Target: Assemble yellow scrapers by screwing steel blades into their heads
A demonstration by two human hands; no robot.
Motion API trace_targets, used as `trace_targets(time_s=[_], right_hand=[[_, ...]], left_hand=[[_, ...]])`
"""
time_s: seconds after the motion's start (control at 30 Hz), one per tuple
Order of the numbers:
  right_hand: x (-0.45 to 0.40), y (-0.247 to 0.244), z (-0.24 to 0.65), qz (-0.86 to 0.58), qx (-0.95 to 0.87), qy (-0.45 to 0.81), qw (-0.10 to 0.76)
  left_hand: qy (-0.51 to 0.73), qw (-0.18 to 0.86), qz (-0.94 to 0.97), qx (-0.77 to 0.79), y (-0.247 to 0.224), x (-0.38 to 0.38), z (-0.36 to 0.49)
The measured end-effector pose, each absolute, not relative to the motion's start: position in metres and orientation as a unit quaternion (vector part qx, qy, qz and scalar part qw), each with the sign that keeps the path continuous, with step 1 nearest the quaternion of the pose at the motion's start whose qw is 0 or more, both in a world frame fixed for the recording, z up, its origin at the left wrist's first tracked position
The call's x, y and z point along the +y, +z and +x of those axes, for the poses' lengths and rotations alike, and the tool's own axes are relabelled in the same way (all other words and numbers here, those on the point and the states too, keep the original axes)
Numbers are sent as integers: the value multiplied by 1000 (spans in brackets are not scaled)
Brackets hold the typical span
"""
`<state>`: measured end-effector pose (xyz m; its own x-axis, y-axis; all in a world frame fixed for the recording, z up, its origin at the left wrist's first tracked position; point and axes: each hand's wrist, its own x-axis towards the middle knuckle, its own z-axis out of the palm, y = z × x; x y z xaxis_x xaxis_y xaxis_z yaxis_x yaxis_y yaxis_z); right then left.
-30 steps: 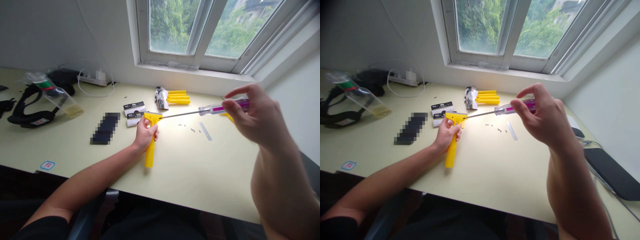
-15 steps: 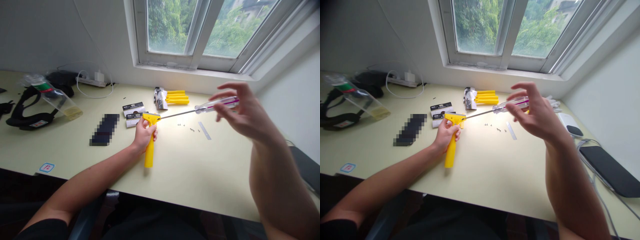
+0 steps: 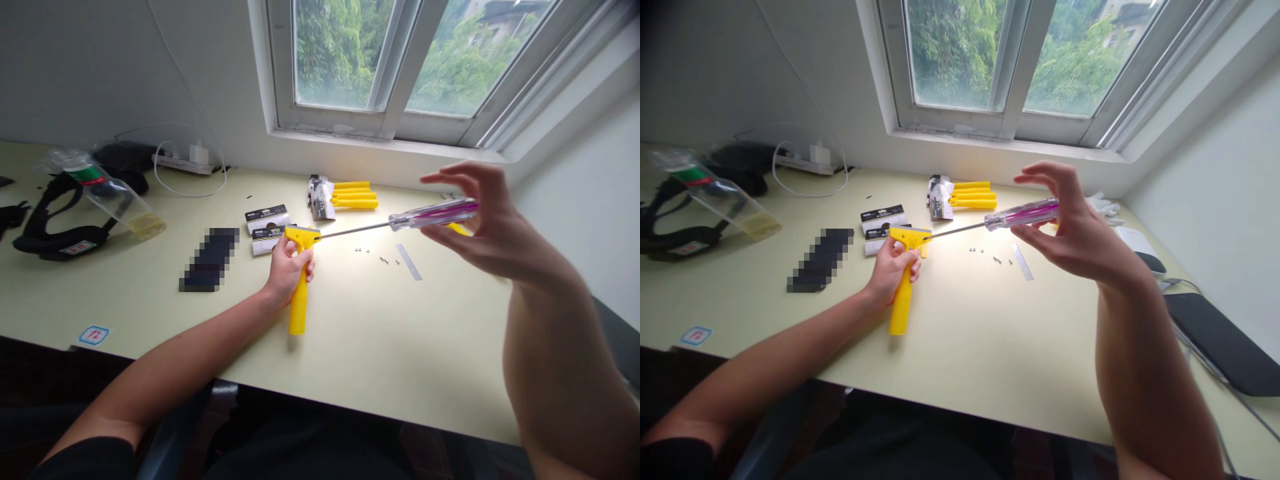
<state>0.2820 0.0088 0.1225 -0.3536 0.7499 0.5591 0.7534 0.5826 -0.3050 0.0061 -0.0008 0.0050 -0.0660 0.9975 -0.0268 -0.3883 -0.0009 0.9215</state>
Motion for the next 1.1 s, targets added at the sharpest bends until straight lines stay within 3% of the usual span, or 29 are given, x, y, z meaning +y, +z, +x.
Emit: trace_targets(time_s=[0.13, 0.47, 0.63, 0.73, 0.83, 1.03, 1.1], right_hand=[[10, 123, 282, -527, -777, 7, 344], [8, 123, 278, -463, -806, 84, 360], [5, 124, 276, -511, -767, 60, 384], [6, 125, 278, -475, -803, 128, 336], [6, 125, 279, -492, -810, 99, 303], [2, 136, 288, -473, -754, 170, 423], [3, 140, 298, -496, -736, 200, 415]], left_hand=[[604, 579, 369, 404, 5, 1, 5], [604, 579, 370, 403, 3, 0, 6], [597, 586, 374, 400, 3, 0, 5], [602, 580, 371, 405, 2, 1, 4], [588, 589, 368, 414, 0, 1, 5], [595, 587, 378, 398, 7, -2, 5], [621, 567, 373, 393, 11, -1, 2]])
